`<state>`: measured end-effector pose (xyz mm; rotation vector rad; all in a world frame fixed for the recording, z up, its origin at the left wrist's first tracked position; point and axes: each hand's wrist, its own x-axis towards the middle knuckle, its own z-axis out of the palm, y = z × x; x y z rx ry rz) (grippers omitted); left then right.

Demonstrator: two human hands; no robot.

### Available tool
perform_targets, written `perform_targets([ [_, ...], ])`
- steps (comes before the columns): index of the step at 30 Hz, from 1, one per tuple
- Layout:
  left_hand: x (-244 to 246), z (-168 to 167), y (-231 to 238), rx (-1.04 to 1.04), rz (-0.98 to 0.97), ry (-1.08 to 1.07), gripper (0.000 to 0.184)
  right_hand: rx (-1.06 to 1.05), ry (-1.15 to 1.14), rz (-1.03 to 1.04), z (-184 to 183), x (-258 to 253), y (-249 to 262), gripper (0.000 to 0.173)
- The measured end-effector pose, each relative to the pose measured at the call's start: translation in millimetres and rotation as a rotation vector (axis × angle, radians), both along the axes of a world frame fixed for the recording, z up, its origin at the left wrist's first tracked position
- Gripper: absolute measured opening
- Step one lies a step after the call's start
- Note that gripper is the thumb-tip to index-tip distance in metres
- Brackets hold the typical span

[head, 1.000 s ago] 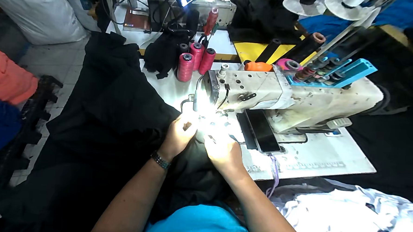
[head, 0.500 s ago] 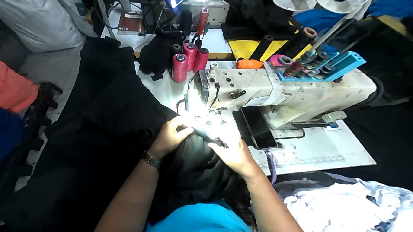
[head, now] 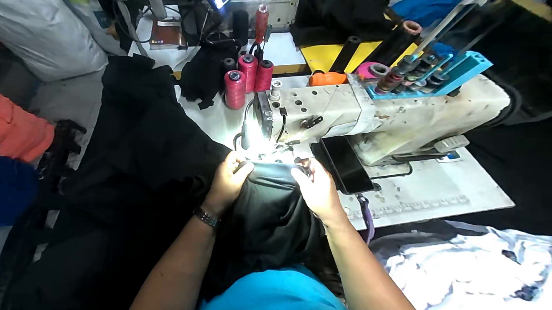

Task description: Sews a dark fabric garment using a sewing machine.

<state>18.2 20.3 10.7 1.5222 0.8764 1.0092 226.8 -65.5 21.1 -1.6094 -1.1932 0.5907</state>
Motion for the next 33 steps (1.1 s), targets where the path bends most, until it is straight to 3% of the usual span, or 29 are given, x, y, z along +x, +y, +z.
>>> perform_targets([
  [8,2.9,-4.8,-0.2,0.072,0.054,0.024,0.005,0.116,0.021,-0.058,-10.3,-3.1,4.5,0.008],
  [20,2.7,-1.0,-0.1,-0.001,0.013,0.015,0.004,-0.006,0.072,-0.075,-10.9,-1.1,8.4,0.014],
  [27,1.5,2.4,0.1,-0.083,-0.020,-0.054,0.014,-0.004,0.064,-0.072,-7.6,-2.6,7.5,0.015],
  [33,0.5,3.1,1.1,-0.105,-0.112,-0.067,0.040,0.024,0.066,-0.021,-6.2,-2.9,6.1,0.021],
])
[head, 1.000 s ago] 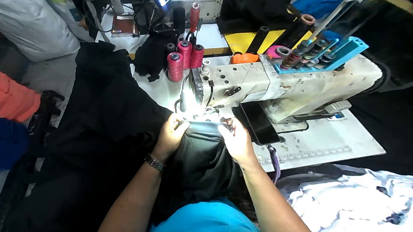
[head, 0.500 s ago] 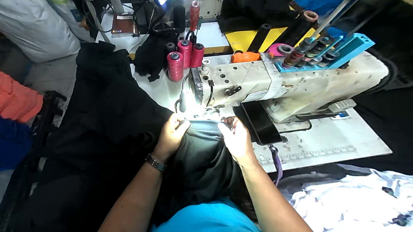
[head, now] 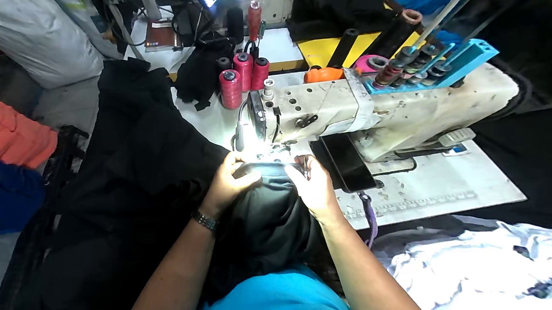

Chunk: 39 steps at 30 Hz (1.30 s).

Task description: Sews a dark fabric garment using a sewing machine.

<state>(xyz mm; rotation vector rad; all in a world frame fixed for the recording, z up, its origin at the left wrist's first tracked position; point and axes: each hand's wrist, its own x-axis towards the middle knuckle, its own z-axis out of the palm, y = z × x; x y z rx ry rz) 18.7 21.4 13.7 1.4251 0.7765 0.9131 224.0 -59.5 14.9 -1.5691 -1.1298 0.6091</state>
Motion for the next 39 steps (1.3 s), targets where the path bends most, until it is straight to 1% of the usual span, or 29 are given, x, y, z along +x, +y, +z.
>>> perform_targets([
  [2,0.0,-1.2,0.3,0.011,0.002,0.032,0.041,0.004,-0.008,0.009,1.3,0.0,-0.4,0.024],
  [7,0.5,-1.4,-0.3,0.005,0.024,0.068,0.039,0.021,0.035,0.044,1.4,-0.1,-0.4,0.030],
  [10,0.8,-1.4,-0.4,0.008,0.035,0.069,0.038,0.018,0.053,0.026,1.4,-0.9,-0.6,0.028],
  [15,1.5,-2.1,-0.8,0.023,0.058,0.048,0.037,0.151,0.030,-0.004,-1.3,-6.2,-1.1,0.023],
  [19,2.4,-0.7,-2.3,0.021,0.088,0.038,0.037,0.214,-0.009,-0.047,-2.7,-11.6,0.2,0.023],
  [21,2.4,-1.1,-2.0,0.011,0.098,0.042,0.037,0.195,-0.008,-0.049,-2.8,-11.6,1.7,0.023],
  [23,1.1,-1.3,-1.0,0.002,0.092,0.048,0.035,0.130,-0.021,-0.042,-0.9,-9.2,2.3,0.023],
  [26,0.6,-1.7,0.4,-0.013,0.088,0.061,0.025,0.036,-0.117,-0.029,3.6,-2.3,0.5,0.021],
  [28,-0.4,-1.5,1.6,-0.010,0.059,0.076,0.017,0.046,-0.260,-0.053,4.2,4.1,-2.6,0.021],
  [30,-6.0,3.3,-3.5,-0.026,-0.011,0.058,0.009,0.061,-0.382,-0.074,5.3,13.0,-10.0,0.029],
  [32,-19.0,16.3,-19.5,-0.016,-0.142,-0.016,0.009,0.039,-0.448,-0.052,9.6,25.9,-21.3,0.041],
  [33,-27.6,22.3,-30.1,0.023,-0.229,-0.051,0.009,0.010,-0.464,-0.023,10.9,33.1,-28.8,0.045],
  [35,-45.2,26.4,-49.5,0.140,-0.396,-0.110,0.012,-0.117,-0.442,0.090,13.0,43.8,-46.8,0.054],
  [36,-52.3,26.1,-58.6,0.194,-0.410,-0.107,0.016,-0.185,-0.418,0.156,12.9,45.6,-54.9,0.059],
  [37,-58.3,25.1,-68.7,0.245,-0.352,-0.051,0.020,-0.236,-0.382,0.206,11.5,44.1,-62.2,0.059],
  [38,-63.6,23.8,-79.0,0.289,-0.265,0.056,0.031,-0.259,-0.344,0.238,8.0,40.4,-68.2,0.055],
  [39,-67.3,23.4,-88.8,0.318,-0.179,0.214,0.050,-0.255,-0.298,0.258,5.4,35.0,-73.0,0.047],
])
